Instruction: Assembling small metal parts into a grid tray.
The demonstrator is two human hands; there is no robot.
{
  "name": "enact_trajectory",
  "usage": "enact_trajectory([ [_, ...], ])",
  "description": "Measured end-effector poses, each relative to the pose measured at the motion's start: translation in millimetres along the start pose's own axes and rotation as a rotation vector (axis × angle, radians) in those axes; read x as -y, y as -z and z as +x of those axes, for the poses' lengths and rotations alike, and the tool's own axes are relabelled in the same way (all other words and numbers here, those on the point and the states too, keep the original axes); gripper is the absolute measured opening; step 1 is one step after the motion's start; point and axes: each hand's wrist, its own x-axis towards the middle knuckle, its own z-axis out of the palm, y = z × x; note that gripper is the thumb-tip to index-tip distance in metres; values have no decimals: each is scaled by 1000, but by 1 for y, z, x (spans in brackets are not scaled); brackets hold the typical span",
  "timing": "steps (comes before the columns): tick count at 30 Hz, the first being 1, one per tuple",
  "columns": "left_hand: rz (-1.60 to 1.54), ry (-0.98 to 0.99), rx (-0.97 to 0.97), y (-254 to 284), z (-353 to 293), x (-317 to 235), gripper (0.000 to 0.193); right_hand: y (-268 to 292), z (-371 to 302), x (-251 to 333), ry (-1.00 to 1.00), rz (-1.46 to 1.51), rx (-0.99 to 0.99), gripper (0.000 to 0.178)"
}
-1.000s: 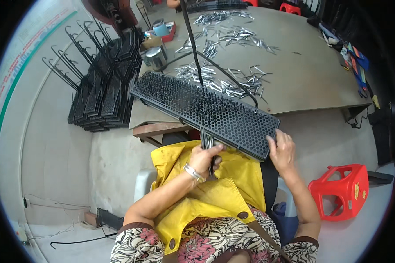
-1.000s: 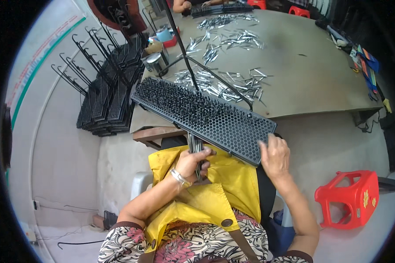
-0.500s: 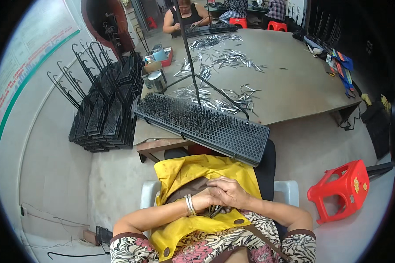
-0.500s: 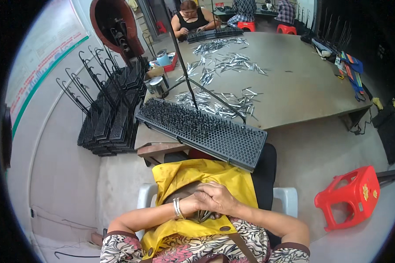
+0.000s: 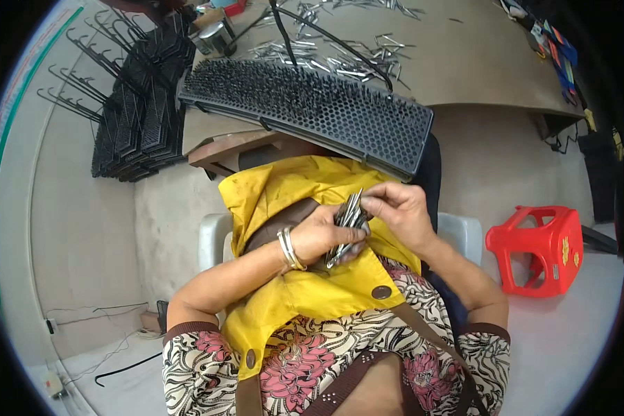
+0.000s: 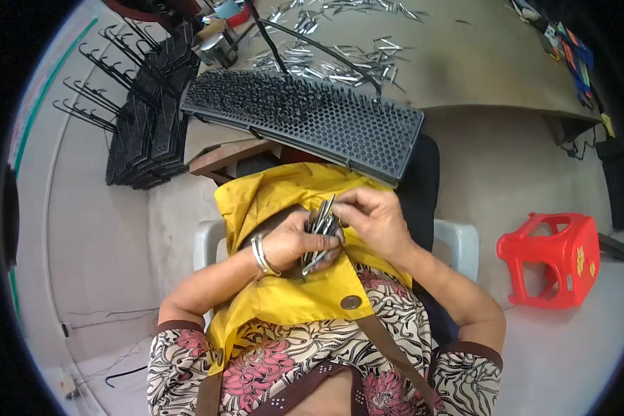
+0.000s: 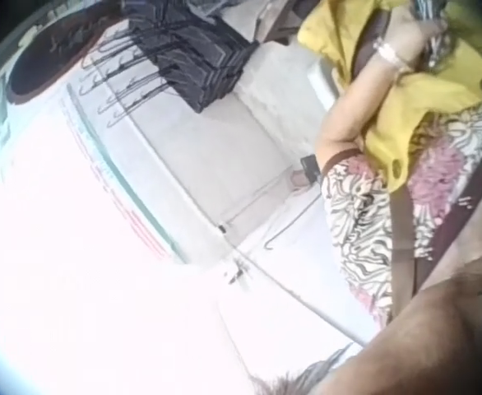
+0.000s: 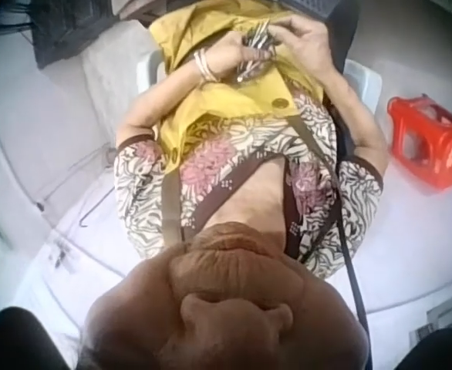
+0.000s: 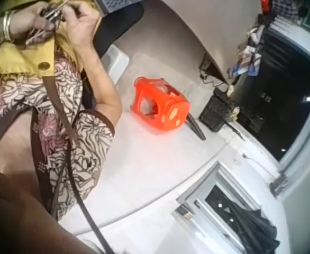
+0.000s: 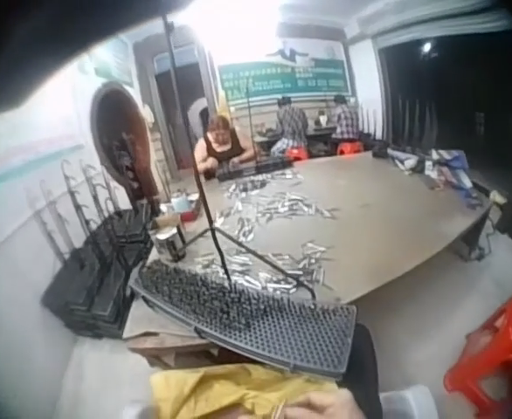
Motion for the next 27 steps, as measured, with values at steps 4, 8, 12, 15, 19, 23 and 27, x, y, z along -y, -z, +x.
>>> enact_trajectory([
  [4,-30,35,41,-2,16,-14,10,15,6,5,-43,138,-32,14],
  [8,-57,91,208,-3,31,-24,12,33,7,0,-29,235,-49,12],
  [12,-84,88,195,-6,46,-32,12,43,12,11,-25,183,-143,9],
  [15,-153,70,130,-2,61,-32,8,54,26,18,37,109,-327,8],
  [19,-297,6,-100,-9,72,-32,6,99,58,6,199,-31,-528,9],
  [23,-475,-57,-157,-6,76,-22,8,120,88,-4,317,-327,-713,10],
  [27,-523,-62,-143,-3,75,-11,20,136,107,-24,475,-741,-691,10],
])
